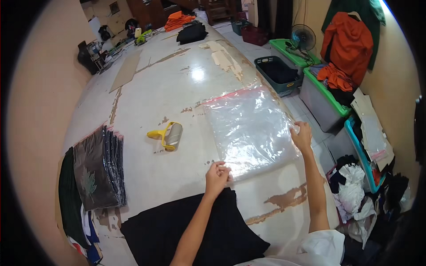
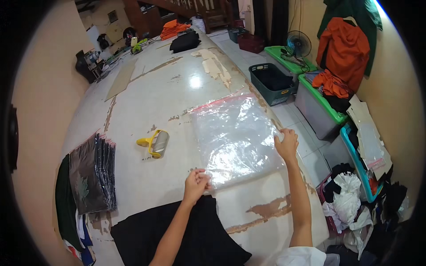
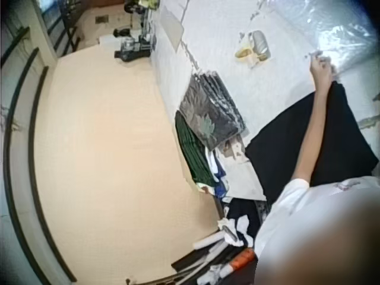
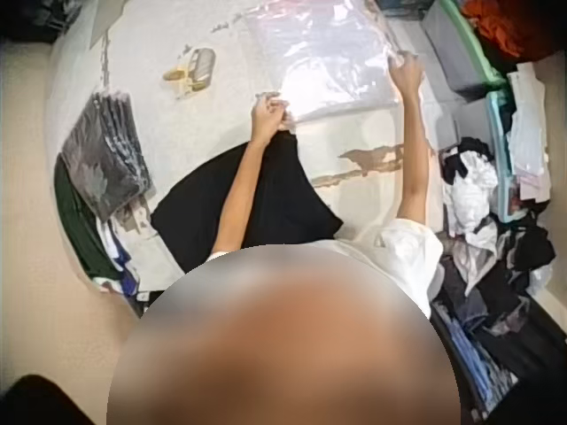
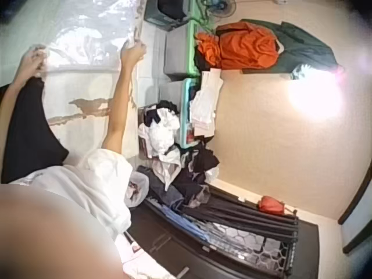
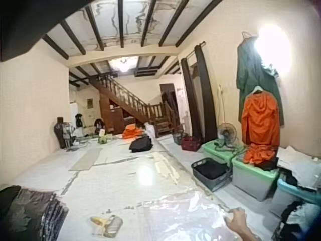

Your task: Bagging and sealing black apparel items into plastic zip-lock bags on a work table.

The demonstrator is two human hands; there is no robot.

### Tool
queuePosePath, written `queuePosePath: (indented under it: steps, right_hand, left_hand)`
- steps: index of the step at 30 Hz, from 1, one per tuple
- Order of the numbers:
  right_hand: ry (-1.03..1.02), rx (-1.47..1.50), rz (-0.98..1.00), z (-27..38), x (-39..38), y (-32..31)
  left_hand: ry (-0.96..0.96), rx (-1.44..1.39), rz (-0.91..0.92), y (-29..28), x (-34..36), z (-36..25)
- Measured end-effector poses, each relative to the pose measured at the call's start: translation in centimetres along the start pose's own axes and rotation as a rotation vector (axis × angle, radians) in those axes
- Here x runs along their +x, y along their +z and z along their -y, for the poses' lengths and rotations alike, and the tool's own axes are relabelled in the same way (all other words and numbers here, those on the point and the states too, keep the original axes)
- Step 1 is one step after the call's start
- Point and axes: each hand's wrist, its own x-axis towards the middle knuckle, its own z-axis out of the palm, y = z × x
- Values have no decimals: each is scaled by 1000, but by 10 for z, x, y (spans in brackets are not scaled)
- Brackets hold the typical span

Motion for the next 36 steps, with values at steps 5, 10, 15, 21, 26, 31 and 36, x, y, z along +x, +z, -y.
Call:
queuePosePath:
  steps: [5, 10, 15, 21, 26, 31, 36]
  right_hand:
    - [158, -14, 115, -16, -24, -13]
    - [165, 76, 15, -39, -37, -14]
    - [241, 122, 59, -45, -43, -21]
    - [41, -29, -89, -22, -30, -27]
    - [-290, 57, -45, 17, 17, -6]
    - [-359, -1, -45, 53, 65, 52]
    - [-274, -235, 64, 44, 87, 106]
  left_hand:
    - [4, 76, 25, 0, 11, -2]
    - [18, 145, 29, -1, 15, 4]
    - [21, 143, 9, 0, 15, 4]
    - [5, 205, -11, -8, 9, 6]
    - [20, 97, 43, -2, -5, 2]
    - [35, 54, 53, -1, -10, 9]
    - [40, 7, 74, 5, -7, 9]
